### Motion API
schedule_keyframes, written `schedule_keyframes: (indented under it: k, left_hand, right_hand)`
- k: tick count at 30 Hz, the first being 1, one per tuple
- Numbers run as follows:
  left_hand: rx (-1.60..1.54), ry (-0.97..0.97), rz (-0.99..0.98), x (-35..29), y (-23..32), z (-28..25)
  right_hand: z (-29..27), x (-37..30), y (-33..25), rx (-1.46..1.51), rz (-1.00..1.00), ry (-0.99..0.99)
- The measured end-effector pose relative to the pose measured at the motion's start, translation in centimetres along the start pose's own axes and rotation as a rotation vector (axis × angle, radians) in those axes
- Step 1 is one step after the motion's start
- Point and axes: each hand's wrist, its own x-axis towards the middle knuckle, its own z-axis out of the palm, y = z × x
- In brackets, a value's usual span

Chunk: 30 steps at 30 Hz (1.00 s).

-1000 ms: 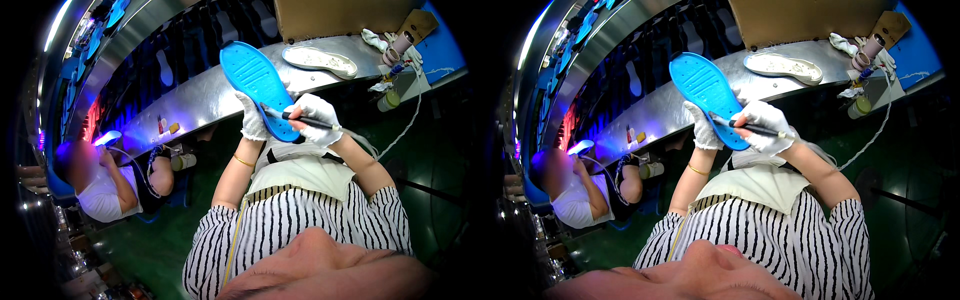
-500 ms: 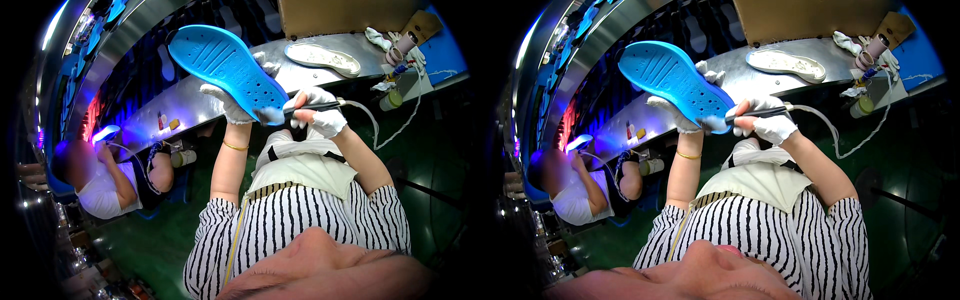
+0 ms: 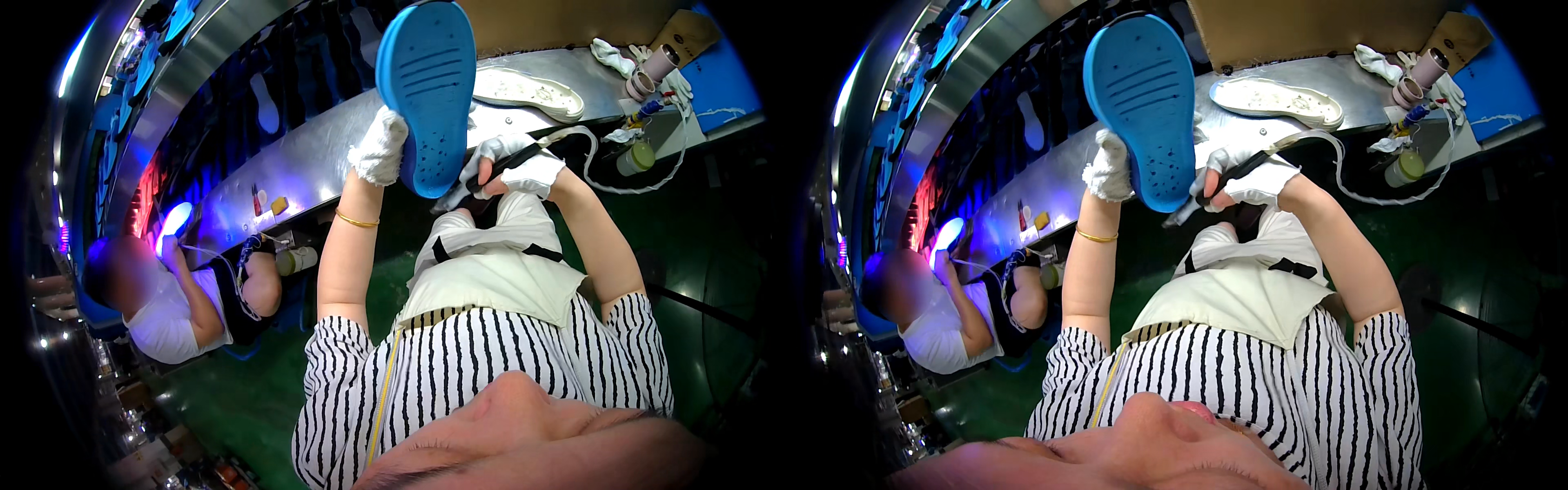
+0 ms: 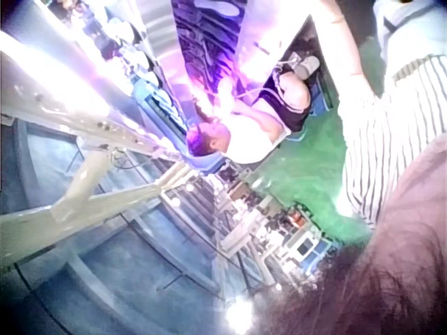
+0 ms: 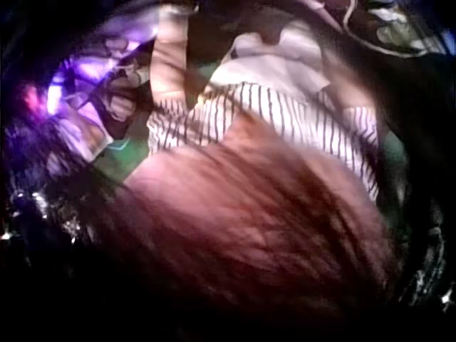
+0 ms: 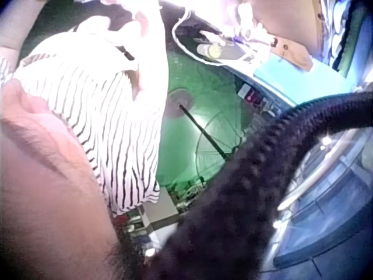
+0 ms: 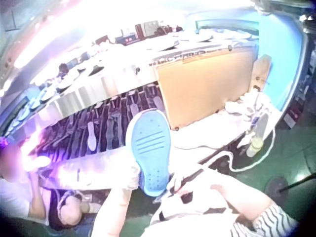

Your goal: The person applies adhesive to the inner surface of blue shoe soles using a brush tool. They handle each sole individually, applying the substance across the entire bottom surface before placing the sole on a conveyor belt.

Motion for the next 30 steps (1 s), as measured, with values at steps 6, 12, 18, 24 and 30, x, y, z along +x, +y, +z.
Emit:
schedule_keyframes:
  k: [6, 12, 18, 24, 30]
  left_hand:
    - [-0.024, 0.137, -0.314, 1.5, 0.6, 0.0]
    - [0.065, 0.302, -0.436, 2.6, 0.6, 0.0]
    - [0.117, 0.279, -0.525, 3.4, 1.2, 0.0]
    - [0.104, 0.278, -0.469, 3.2, 2.1, 0.6]
    - [-0.002, 0.326, -0.273, 2.4, 2.8, -1.1]
  right_hand:
    - [1.2, 0.9, -0.2, -0.358, -0.32, 0.08]
    - [0.7, 1.0, -2.2, -0.113, 0.013, -0.009]
    - [0.0, 1.2, 0.1, -0.274, -0.161, 0.055]
    - [-1.0, 1.9, -1.0, -0.131, -0.207, 0.136]
    - [-2.0, 1.0, -1.4, -0.436, -0.281, 0.067]
